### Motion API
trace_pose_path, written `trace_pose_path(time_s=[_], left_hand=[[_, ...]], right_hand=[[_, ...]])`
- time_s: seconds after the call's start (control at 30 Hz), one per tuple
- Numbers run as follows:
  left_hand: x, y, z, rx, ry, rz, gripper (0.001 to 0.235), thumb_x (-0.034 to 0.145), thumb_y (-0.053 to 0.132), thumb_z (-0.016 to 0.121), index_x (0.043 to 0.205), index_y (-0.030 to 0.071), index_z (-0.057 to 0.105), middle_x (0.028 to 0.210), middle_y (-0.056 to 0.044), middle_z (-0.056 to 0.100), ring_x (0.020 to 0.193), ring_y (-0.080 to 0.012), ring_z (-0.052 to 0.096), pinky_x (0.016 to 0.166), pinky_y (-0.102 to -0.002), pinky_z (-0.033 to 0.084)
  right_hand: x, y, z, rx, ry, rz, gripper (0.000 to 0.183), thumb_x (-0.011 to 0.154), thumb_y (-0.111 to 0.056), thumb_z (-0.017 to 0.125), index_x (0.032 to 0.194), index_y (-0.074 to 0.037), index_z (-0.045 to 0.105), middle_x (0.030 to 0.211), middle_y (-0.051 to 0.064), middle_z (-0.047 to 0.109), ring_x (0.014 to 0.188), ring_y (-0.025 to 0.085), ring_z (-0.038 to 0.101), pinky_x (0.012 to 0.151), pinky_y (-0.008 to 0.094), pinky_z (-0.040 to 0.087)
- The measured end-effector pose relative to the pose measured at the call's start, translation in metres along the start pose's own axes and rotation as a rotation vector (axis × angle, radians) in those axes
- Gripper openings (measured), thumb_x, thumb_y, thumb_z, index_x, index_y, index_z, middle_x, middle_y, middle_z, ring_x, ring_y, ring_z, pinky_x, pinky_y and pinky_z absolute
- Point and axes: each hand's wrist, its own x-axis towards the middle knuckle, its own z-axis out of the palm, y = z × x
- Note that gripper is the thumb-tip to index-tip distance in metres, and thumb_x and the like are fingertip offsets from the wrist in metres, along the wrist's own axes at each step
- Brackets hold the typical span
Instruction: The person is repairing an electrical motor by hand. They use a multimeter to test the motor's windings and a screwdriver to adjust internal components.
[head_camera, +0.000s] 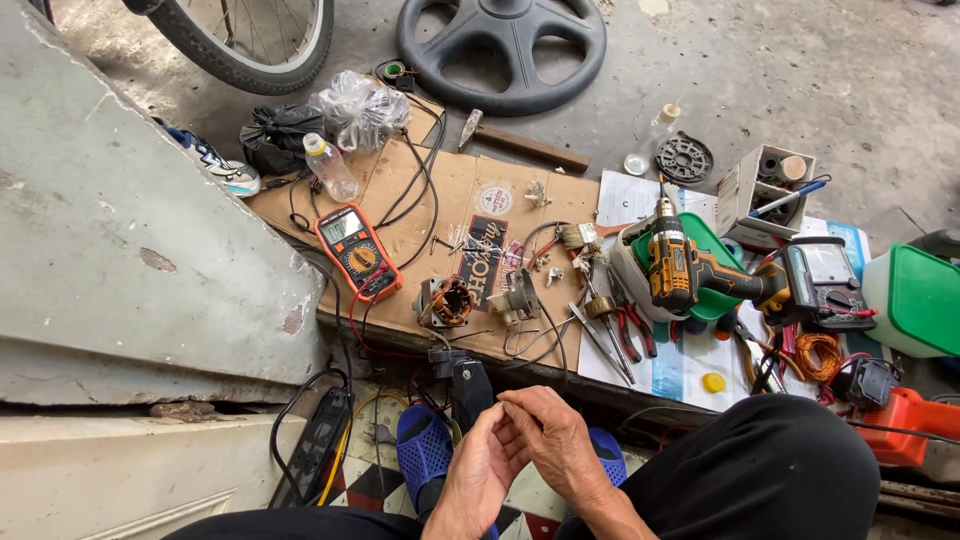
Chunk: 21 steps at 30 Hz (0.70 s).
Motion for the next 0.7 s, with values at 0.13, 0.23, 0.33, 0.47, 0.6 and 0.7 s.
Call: trace_pose_path(time_s=[0.13, 0.23, 0.33, 0.47, 0.6, 0.7], left_hand=[[-0.012, 0.012, 0.02, 0.277, -0.091, -0.012, 0.05, 0.115, 0.033, 0.049, 0.137, -0.003, 0.076, 0.112, -0.022, 0.083, 0.097, -0.0285, 0.079, 0.084, -0.036, 0.065], [-0.029, 0.039, 0.053, 0.94, -0.111, 0.163, 0.064, 0.11, 0.049, 0.039, 0.134, 0.009, 0.084, 0.127, -0.016, 0.089, 0.123, -0.0269, 0.085, 0.114, -0.04, 0.065], [0.016, 0.056, 0.072, 1.205, 0.089, 0.521, 0.04, 0.104, 0.04, 0.052, 0.129, 0.022, 0.078, 0.106, 0.003, 0.087, 0.103, -0.0144, 0.078, 0.091, -0.033, 0.055], [0.059, 0.076, 0.11, 1.632, -0.008, 0.853, 0.097, 0.09, 0.016, 0.087, 0.172, 0.006, 0.036, 0.168, -0.029, 0.046, 0.155, -0.0486, 0.045, 0.121, -0.062, 0.046], [0.123, 0.084, 0.116, 2.026, -0.06, 0.794, 0.129, 0.078, 0.024, 0.099, 0.177, 0.004, 0.019, 0.178, -0.031, 0.029, 0.162, -0.0507, 0.034, 0.124, -0.067, 0.043], [0.146, 0.085, 0.119, 2.057, -0.047, 0.724, 0.124, 0.081, 0.026, 0.096, 0.176, 0.007, 0.018, 0.177, -0.027, 0.032, 0.162, -0.0452, 0.038, 0.127, -0.062, 0.041]], right_hand=[[0.011, -0.054, -0.03, 0.286, -0.048, 0.575, 0.02, 0.105, -0.023, 0.07, 0.104, -0.008, 0.083, 0.091, 0.01, 0.084, 0.077, 0.018, 0.079, 0.065, 0.032, 0.07], [0.024, -0.039, -0.048, 0.35, 0.125, 0.628, 0.02, 0.11, -0.017, 0.066, 0.113, -0.002, 0.077, 0.093, 0.022, 0.092, 0.077, 0.03, 0.092, 0.075, 0.042, 0.08], [0.046, -0.02, -0.072, 0.158, 0.365, 0.4, 0.02, 0.109, -0.026, 0.071, 0.099, -0.01, 0.077, 0.089, 0.004, 0.079, 0.07, 0.013, 0.065, 0.058, 0.027, 0.056], [0.081, -0.004, -0.094, 0.01, 0.409, 0.309, 0.027, 0.114, -0.026, 0.067, 0.138, -0.016, 0.074, 0.104, 0.016, 0.079, 0.097, 0.027, 0.07, 0.089, 0.042, 0.057], [0.087, -0.013, -0.111, -0.235, 0.244, 0.407, 0.071, 0.106, -0.011, 0.064, 0.172, -0.005, 0.04, 0.14, 0.038, 0.069, 0.136, 0.053, 0.065, 0.117, 0.072, 0.051], [0.082, -0.016, -0.108, -0.132, 0.274, 0.491, 0.073, 0.109, -0.015, 0.062, 0.177, -0.014, 0.035, 0.15, 0.03, 0.066, 0.134, 0.043, 0.069, 0.115, 0.061, 0.056]])
